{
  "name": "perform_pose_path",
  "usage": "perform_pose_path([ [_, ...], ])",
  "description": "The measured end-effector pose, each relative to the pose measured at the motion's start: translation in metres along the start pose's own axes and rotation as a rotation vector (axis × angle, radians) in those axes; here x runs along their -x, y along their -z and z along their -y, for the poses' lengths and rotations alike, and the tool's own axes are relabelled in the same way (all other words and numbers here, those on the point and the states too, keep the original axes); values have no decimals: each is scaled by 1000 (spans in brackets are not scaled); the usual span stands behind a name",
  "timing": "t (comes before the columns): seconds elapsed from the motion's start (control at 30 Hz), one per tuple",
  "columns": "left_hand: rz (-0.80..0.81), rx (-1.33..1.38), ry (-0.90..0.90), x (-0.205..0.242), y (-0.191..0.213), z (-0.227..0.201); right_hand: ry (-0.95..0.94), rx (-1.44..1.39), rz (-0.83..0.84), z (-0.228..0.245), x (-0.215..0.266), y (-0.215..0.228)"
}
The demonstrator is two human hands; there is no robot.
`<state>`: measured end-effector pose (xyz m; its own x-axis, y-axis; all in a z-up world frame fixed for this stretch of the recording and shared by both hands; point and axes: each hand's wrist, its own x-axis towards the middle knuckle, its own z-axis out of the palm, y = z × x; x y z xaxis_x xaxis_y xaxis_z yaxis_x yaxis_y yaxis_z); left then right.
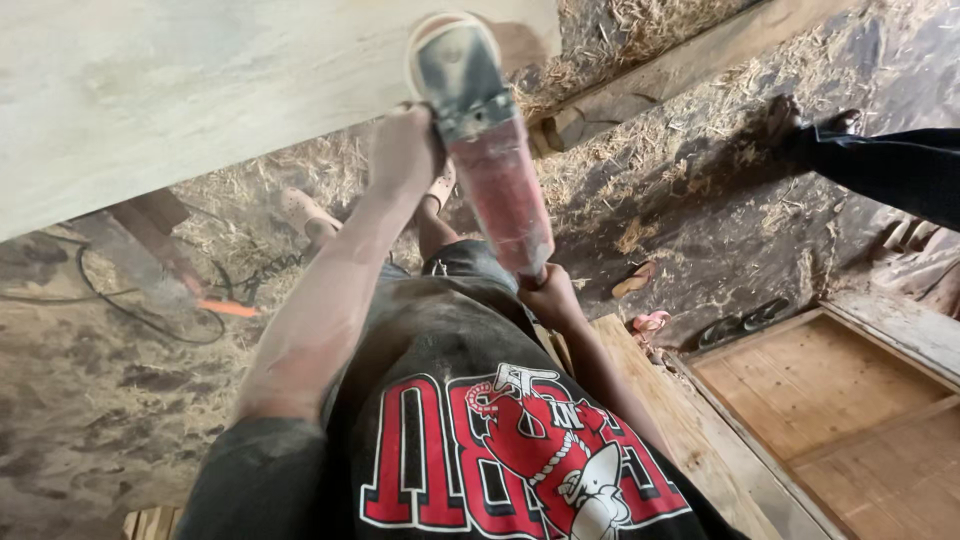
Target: The person uses a handheld electric sander to smooth the surface of a wooden plank resting on a workbench. After sanding, the person flips the plank over to inspect the other side.
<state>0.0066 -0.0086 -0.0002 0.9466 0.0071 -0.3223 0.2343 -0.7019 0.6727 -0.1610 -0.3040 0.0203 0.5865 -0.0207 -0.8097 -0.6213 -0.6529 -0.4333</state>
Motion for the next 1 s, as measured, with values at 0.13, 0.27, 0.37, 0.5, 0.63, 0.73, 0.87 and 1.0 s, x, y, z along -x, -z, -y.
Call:
perform_pose_path([
  [0.13, -113, -116, -238, -27, -29, -47, -171, -51, 3, 1, 6, 32],
  [0.27, 241, 229, 33, -55, -52, -93, -111, -312, -29, 1, 6, 50],
  [0.37, 164, 108, -62, -74, -51, -93, -17, -372, -30, 8, -2, 50],
  [0.5, 81, 125, -65, -76, -39, -66, -14, -435, 53, 20, -7, 46],
  [0.63, 106, 55, -107, -78, -43, -67, 45, -402, 25, 21, -5, 44],
  [0.73, 98, 34, -164, -81, -51, -84, -54, -470, -38, 13, -2, 41],
  [0.87, 245, 117, -92, -81, -38, -84, 24, -391, -57, 5, -7, 32],
  [1.0, 226, 123, -103, -79, -22, -84, -21, -426, -25, 12, -5, 29],
])
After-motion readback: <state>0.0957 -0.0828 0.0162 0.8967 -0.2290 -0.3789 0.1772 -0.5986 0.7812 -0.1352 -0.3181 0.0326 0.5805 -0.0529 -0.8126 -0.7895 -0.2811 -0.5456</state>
